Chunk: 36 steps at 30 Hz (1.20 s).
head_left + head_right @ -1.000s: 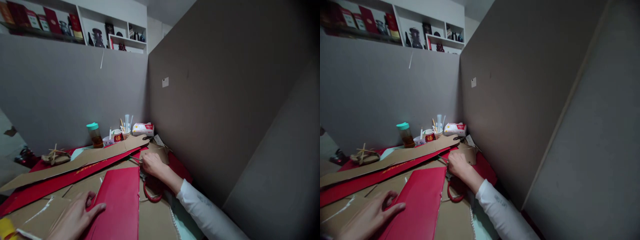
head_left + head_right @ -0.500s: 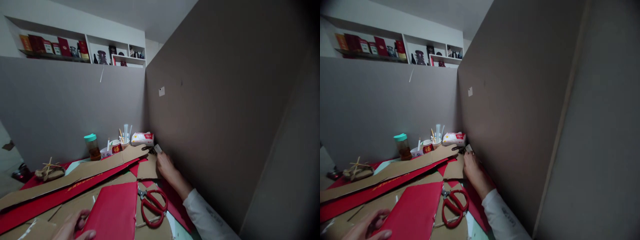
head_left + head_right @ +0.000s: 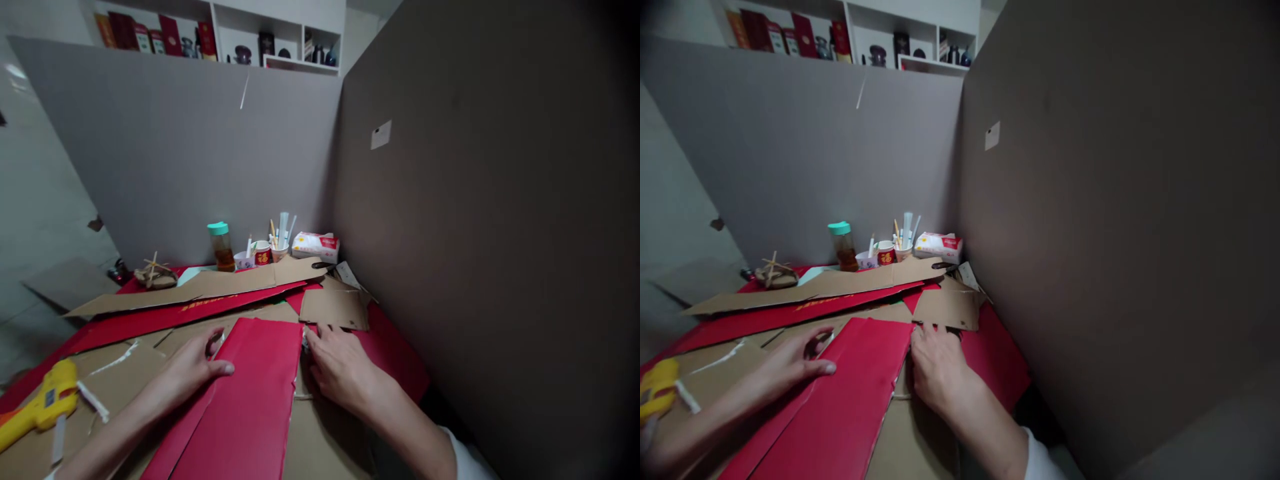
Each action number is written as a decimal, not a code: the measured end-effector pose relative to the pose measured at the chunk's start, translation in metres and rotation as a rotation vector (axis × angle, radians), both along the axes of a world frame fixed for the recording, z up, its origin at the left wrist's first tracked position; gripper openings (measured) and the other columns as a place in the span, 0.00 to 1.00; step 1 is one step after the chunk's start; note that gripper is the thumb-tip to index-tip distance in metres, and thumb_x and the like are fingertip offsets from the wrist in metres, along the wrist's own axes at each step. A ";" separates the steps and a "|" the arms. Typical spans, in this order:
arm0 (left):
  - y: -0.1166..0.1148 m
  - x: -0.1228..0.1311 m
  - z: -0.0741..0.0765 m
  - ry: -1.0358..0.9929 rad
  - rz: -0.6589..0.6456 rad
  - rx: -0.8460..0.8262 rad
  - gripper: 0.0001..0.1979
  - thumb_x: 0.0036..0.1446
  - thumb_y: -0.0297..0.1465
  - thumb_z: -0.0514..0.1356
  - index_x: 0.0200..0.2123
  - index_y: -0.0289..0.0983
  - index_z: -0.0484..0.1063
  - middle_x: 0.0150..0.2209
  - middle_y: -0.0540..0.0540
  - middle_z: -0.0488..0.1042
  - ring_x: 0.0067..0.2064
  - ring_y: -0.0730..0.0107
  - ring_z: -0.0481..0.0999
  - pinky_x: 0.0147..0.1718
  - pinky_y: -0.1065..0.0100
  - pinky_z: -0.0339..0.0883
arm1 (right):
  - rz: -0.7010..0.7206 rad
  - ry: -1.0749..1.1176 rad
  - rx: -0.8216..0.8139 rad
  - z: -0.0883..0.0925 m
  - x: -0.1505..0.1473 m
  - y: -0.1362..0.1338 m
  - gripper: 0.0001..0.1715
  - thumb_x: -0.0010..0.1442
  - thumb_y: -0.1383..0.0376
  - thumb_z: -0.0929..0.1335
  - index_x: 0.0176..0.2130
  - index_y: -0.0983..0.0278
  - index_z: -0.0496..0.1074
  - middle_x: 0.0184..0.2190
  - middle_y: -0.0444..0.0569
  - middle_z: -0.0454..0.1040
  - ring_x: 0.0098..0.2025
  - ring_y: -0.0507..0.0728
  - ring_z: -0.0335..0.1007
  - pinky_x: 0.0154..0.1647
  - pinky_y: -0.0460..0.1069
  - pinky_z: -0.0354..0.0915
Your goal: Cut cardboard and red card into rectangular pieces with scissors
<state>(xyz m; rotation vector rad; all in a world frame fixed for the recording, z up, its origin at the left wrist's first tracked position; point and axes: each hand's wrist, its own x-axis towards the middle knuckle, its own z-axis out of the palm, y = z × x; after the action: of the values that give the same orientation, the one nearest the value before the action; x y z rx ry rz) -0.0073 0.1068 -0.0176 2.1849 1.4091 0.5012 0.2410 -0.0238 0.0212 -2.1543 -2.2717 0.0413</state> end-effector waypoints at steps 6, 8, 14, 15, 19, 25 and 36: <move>-0.001 0.004 0.001 -0.099 0.032 -0.079 0.27 0.43 0.42 0.64 0.44 0.32 0.73 0.28 0.50 0.71 0.32 0.58 0.74 0.32 0.62 0.65 | -0.019 0.007 0.031 -0.007 0.004 0.003 0.24 0.56 0.74 0.65 0.53 0.68 0.67 0.47 0.62 0.72 0.43 0.67 0.73 0.35 0.55 0.63; -0.003 0.005 0.001 -0.136 0.054 -0.082 0.27 0.43 0.42 0.64 0.45 0.33 0.71 0.28 0.52 0.69 0.31 0.60 0.72 0.32 0.63 0.63 | -0.010 0.020 0.075 -0.006 0.008 0.001 0.18 0.57 0.75 0.64 0.47 0.66 0.69 0.44 0.59 0.72 0.43 0.65 0.71 0.36 0.54 0.62; -0.007 0.007 0.007 -0.244 0.100 -0.084 0.31 0.39 0.37 0.66 0.49 0.33 0.69 0.31 0.51 0.68 0.32 0.62 0.69 0.33 0.63 0.61 | -0.002 0.082 0.221 0.006 0.032 -0.003 0.06 0.60 0.71 0.63 0.39 0.62 0.66 0.35 0.52 0.71 0.32 0.59 0.67 0.31 0.52 0.58; -0.009 0.008 0.009 -0.264 0.115 -0.083 0.32 0.38 0.36 0.67 0.49 0.33 0.69 0.31 0.52 0.68 0.32 0.63 0.68 0.33 0.64 0.61 | -0.002 0.101 0.242 0.007 0.035 -0.002 0.05 0.60 0.70 0.63 0.39 0.62 0.65 0.34 0.51 0.71 0.31 0.59 0.67 0.30 0.52 0.58; -0.021 0.011 0.024 -0.382 0.136 -0.158 0.32 0.41 0.36 0.67 0.51 0.33 0.68 0.29 0.54 0.66 0.29 0.65 0.68 0.30 0.65 0.61 | 0.014 0.224 0.358 0.013 0.036 0.001 0.08 0.64 0.66 0.62 0.43 0.62 0.67 0.37 0.52 0.74 0.35 0.58 0.71 0.33 0.51 0.63; -0.040 0.001 0.061 -0.582 0.016 -0.461 0.17 0.49 0.40 0.67 0.39 0.36 0.75 0.29 0.48 0.75 0.28 0.65 0.75 0.26 0.67 0.68 | 0.095 0.868 0.617 0.021 0.023 0.001 0.17 0.59 0.63 0.69 0.49 0.62 0.72 0.44 0.52 0.77 0.40 0.58 0.75 0.41 0.51 0.71; -0.077 -0.002 0.093 -0.858 -0.036 -0.716 0.23 0.52 0.36 0.69 0.52 0.45 0.74 0.39 0.47 0.83 0.31 0.63 0.82 0.28 0.67 0.76 | 0.020 1.483 0.326 0.026 0.025 0.006 0.20 0.54 0.53 0.75 0.39 0.62 0.71 0.27 0.41 0.72 0.16 0.46 0.61 0.14 0.42 0.55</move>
<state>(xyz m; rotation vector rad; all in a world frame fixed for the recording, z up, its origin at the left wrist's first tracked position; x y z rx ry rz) -0.0089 0.0296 0.0751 1.1833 0.8638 0.6739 0.2662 -0.0175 0.0471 -1.1224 -1.2340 0.8491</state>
